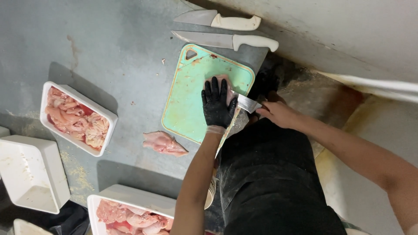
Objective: Trimming and slicing raw chicken breasts on a cutting board using a chef's knife in a food preparation area.
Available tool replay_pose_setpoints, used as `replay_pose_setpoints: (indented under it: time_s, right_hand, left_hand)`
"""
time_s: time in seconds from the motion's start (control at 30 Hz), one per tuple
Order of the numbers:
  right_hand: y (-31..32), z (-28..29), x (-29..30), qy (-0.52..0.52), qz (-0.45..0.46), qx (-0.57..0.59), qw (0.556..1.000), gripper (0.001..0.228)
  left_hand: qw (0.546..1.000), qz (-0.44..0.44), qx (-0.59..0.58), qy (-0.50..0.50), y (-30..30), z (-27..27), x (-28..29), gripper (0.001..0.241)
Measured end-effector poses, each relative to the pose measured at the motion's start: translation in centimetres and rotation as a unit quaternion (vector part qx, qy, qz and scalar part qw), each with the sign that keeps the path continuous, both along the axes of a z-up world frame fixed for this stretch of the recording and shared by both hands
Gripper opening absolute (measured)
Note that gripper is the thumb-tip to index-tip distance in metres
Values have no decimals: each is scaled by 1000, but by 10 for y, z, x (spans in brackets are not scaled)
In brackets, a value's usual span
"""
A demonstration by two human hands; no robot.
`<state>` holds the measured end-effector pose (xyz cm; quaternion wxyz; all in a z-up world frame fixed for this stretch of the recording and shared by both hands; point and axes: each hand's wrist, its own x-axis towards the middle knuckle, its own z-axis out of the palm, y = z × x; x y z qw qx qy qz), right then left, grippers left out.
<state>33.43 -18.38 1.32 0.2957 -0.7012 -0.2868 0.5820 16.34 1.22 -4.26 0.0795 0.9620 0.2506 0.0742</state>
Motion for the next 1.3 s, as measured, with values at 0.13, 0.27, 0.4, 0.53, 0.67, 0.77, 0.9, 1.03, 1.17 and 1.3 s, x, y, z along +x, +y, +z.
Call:
replay_pose_setpoints:
  time_s: [0.13,0.27,0.4,0.53,0.67,0.77,0.9,1.03,1.17,1.3]
  right_hand:
    - [22,4,-3,-6,18,12,1000,57]
    - [39,9,-14,-38,47,7,998,57]
    - [34,10,-21,-22,41,-23,999,58]
    - [22,13,-24,-33,62,-48,996,66]
    - [8,14,-23,-30,77,-61,995,65]
    - [-7,1,-26,-59,109,-68,990,66]
    - [-11,17,-23,-42,118,-82,989,69]
    - [-19,35,-22,-55,138,-98,984,71]
    - [-36,22,-21,-63,173,-115,976,77]
    - [-29,22,-6,-52,166,-107,979,76]
  left_hand:
    - [1000,5,23,-15,-2,-1,1,76]
    - [999,3,34,-18,-2,-3,0,79]
    - [1000,-3,22,-17,-2,2,-1,81]
    - [1000,-14,5,-19,-1,-1,-2,87]
    - [1000,-16,-14,-13,-2,-5,-3,90]
    - [1000,-9,-12,-25,-3,1,-1,89]
    - [999,-8,-10,-31,-3,2,0,88]
    - [999,-3,1,-35,-2,2,2,89]
    - [999,-16,-42,-10,4,10,-4,90]
    - [997,-1,-61,-42,5,-1,-34,75]
